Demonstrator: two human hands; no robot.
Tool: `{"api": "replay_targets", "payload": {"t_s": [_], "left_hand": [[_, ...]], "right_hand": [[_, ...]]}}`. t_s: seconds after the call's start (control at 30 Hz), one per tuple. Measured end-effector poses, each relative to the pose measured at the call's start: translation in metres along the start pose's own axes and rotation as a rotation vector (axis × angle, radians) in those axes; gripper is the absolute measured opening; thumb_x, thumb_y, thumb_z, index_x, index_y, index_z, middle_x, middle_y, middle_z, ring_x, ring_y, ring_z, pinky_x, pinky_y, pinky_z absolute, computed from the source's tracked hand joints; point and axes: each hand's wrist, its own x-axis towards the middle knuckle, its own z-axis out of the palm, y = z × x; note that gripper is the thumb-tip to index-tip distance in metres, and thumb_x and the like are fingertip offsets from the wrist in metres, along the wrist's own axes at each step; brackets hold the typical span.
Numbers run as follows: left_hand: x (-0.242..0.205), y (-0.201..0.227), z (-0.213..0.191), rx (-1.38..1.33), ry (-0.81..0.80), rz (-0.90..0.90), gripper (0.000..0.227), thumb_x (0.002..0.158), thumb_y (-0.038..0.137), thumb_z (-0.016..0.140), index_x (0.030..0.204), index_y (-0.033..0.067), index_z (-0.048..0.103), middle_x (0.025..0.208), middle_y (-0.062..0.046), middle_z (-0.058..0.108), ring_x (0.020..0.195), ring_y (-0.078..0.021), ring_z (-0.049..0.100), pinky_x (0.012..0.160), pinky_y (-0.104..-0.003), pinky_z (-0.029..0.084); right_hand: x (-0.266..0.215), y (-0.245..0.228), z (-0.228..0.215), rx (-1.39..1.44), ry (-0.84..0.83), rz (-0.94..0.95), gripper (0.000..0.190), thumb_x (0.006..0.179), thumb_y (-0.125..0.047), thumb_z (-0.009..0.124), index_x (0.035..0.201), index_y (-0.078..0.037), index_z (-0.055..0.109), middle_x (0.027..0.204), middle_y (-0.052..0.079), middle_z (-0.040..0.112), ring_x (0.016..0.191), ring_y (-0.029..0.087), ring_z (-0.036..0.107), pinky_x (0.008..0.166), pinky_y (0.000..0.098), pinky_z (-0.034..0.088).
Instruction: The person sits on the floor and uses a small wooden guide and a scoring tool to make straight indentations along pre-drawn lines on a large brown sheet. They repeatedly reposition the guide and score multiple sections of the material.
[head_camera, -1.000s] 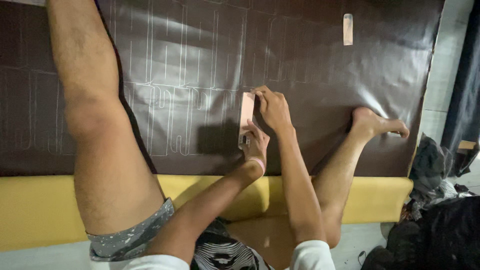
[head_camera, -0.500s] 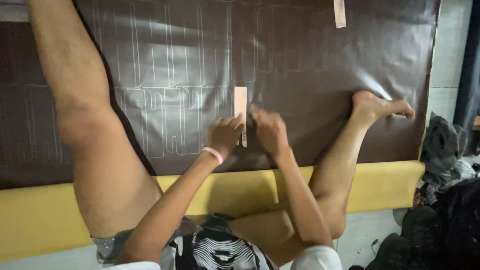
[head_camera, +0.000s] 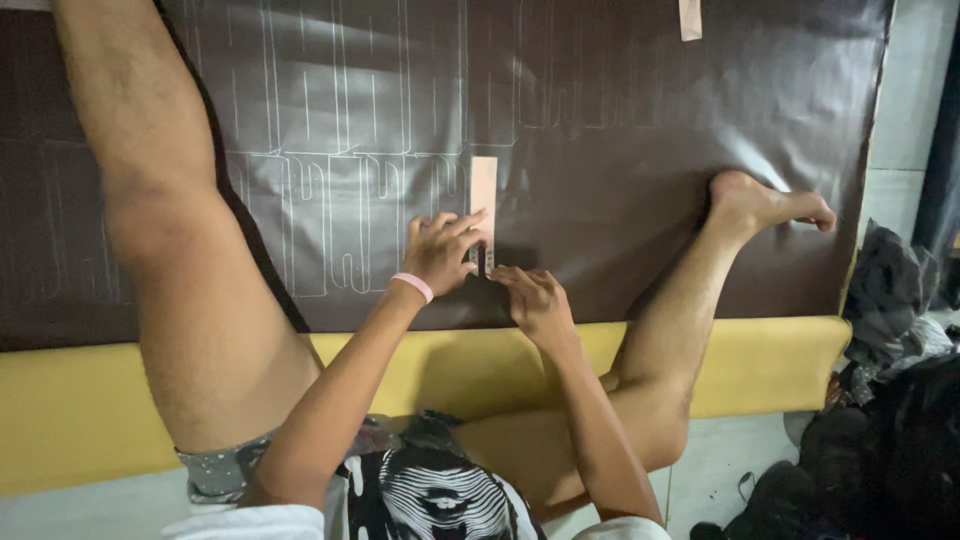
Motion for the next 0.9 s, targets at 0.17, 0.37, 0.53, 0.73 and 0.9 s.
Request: {"api": "replay_targets", "payload": {"t_s": [0.17,0.37,0.53,0.73,0.9], "left_hand": [[-0.001,-0.002,0.001,-0.008,-0.017,-0.001,0.042,0.072,0.025,0.084,0.112,0.0284,0.07,0.155,0.011,0.048,0.132,-0.0227,0.05,0.108,-0.058,0.03],[0.003,0.0,-0.003,-0.071,-0.06,-0.032,0.054,0.074,0.032,0.084,0.124,0.0265,0.064,0.154,0.01,0.047,0.132,-0.0252,0.047,0.106,-0.059,0.028],[0.002,0.002,-0.008,-0.02,-0.086,-0.032,0.04,0.074,0.029,0.083,0.112,0.0336,0.072,0.156,0.011,0.047,0.132,-0.0213,0.047,0.109,-0.057,0.025],[0.002,0.002,-0.009,-0.052,-0.063,-0.016,0.041,0.071,0.026,0.084,0.109,0.0334,0.072,0.155,0.012,0.048,0.133,-0.0223,0.047,0.106,-0.057,0.027],[0.0,0.001,-0.008,-0.026,-0.087,-0.024,0.04,0.073,0.027,0.083,0.11,0.0344,0.071,0.156,0.012,0.047,0.133,-0.0209,0.047,0.107,-0.056,0.027]], "right_hand": [[-0.004,0.005,0.004,0.004,-0.055,0.056,0.027,0.086,0.01,0.058,0.106,-0.003,0.071,0.111,0.004,0.078,0.095,0.025,0.075,0.082,0.04,0.053],[0.019,0.029,0.029,0.031,0.17,0.051,0.025,0.097,0.009,0.054,0.111,-0.005,0.069,0.109,0.007,0.077,0.1,0.027,0.075,0.093,0.0409,0.057],[-0.007,0.018,0.023,-0.081,0.086,0.102,0.032,0.092,0.008,0.055,0.114,-0.008,0.072,0.108,0.008,0.078,0.095,0.026,0.075,0.089,0.0399,0.057],[-0.035,0.003,0.016,-0.112,0.071,0.189,0.038,0.084,0.007,0.054,0.113,-0.008,0.072,0.113,0.008,0.077,0.097,0.03,0.074,0.089,0.0405,0.056],[-0.026,0.01,0.009,0.062,0.07,0.343,0.031,0.095,0.005,0.052,0.115,-0.01,0.07,0.113,0.006,0.077,0.087,0.025,0.076,0.084,0.0361,0.06]]}}
